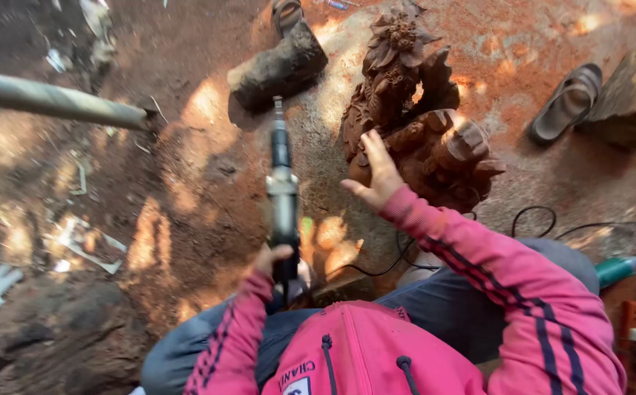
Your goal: Carving details into a wooden sculpture using a power carving tool
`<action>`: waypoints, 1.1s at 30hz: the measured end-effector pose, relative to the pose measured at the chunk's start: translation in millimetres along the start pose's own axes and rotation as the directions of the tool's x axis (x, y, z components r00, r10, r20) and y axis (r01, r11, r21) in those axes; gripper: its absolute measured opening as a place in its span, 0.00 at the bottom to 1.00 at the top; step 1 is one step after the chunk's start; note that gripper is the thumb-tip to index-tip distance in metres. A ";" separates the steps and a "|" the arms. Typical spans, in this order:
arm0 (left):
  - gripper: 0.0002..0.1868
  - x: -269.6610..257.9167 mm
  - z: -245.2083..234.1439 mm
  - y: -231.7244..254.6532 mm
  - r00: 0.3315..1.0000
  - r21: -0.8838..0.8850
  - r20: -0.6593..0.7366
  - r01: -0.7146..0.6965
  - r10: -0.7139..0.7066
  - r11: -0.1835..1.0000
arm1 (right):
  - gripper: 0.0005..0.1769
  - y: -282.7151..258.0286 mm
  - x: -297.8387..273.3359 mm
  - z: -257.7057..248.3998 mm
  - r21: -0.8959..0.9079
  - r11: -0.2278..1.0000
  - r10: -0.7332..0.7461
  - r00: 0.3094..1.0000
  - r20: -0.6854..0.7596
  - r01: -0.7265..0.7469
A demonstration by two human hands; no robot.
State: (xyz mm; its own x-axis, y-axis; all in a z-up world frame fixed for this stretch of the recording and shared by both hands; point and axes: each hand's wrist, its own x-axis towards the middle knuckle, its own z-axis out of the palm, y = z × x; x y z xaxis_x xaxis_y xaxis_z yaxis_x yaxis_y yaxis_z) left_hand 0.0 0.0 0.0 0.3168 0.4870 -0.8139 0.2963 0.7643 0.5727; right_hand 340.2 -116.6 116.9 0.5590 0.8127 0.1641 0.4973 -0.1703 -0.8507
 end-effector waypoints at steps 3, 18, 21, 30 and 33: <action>0.33 -78.2 -11.3 -24.6 0.973 0.003 0.225 -0.050 0.048 0.999 | 0.63 -2.2 7.6 35.6 0.529 0.706 0.378 0.882 0.283 -0.472; 0.48 -193.4 78.3 17.1 0.795 0.488 0.548 -0.556 0.259 0.673 | 0.12 -15.9 73.1 -39.2 0.878 0.231 0.773 0.628 0.096 -0.419; 0.38 -197.3 81.7 36.1 0.888 0.820 0.407 -0.459 0.214 0.342 | 0.14 -24.7 70.5 -53.3 0.891 0.173 0.840 0.536 0.089 -0.420; 0.47 -153.3 67.4 33.7 0.886 0.808 0.464 -0.433 0.022 0.400 | 0.19 38.7 68.9 -8.6 0.904 0.059 0.828 0.526 0.193 -0.424; 0.46 -145.3 88.3 53.2 0.812 0.719 0.583 -0.517 0.000 0.465 | 0.19 46.7 71.6 -17.5 0.918 0.056 0.820 0.543 0.183 -0.394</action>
State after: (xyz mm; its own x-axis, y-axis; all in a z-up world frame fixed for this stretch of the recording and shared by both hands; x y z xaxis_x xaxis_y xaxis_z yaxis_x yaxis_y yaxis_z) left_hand 49.3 -67.4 157.4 0.7831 0.1491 -0.6037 0.6218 -0.1997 0.7572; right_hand 415.1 -76.1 97.6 0.5899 0.4031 -0.6996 -0.8009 0.1817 -0.5706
